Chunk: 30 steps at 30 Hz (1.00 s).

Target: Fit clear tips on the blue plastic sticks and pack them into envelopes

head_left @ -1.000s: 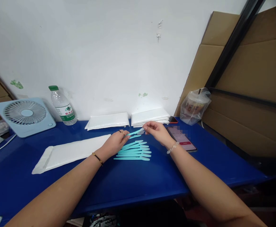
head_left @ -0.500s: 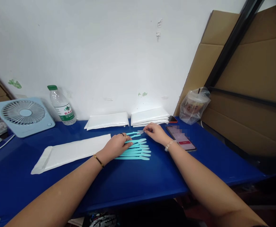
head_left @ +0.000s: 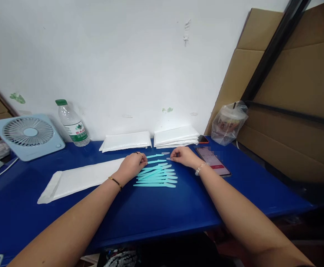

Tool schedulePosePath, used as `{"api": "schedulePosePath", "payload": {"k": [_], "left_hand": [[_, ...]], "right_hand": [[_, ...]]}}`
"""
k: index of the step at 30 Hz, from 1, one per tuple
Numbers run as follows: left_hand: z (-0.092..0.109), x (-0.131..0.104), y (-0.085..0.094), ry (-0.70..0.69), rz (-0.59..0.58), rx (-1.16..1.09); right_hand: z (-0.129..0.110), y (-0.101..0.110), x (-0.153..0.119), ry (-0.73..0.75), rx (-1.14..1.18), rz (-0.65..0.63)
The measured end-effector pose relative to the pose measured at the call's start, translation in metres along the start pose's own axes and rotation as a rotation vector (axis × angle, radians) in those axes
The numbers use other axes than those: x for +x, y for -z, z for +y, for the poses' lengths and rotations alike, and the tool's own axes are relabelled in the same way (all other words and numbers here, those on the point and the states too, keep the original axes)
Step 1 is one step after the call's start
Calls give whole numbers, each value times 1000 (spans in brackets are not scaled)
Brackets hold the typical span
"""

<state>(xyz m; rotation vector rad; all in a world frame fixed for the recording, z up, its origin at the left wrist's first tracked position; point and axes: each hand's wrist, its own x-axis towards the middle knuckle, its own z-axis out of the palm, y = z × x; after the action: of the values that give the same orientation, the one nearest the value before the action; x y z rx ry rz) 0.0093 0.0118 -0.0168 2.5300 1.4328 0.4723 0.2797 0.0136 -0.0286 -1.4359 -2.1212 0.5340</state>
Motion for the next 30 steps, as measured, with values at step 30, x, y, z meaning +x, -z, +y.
{"api": "schedulePosePath", "payload": {"k": [30], "left_hand": [[21,-12,-12,-109,-167,129]], "right_hand": [[-11,-16,1,202,-225,75]]}}
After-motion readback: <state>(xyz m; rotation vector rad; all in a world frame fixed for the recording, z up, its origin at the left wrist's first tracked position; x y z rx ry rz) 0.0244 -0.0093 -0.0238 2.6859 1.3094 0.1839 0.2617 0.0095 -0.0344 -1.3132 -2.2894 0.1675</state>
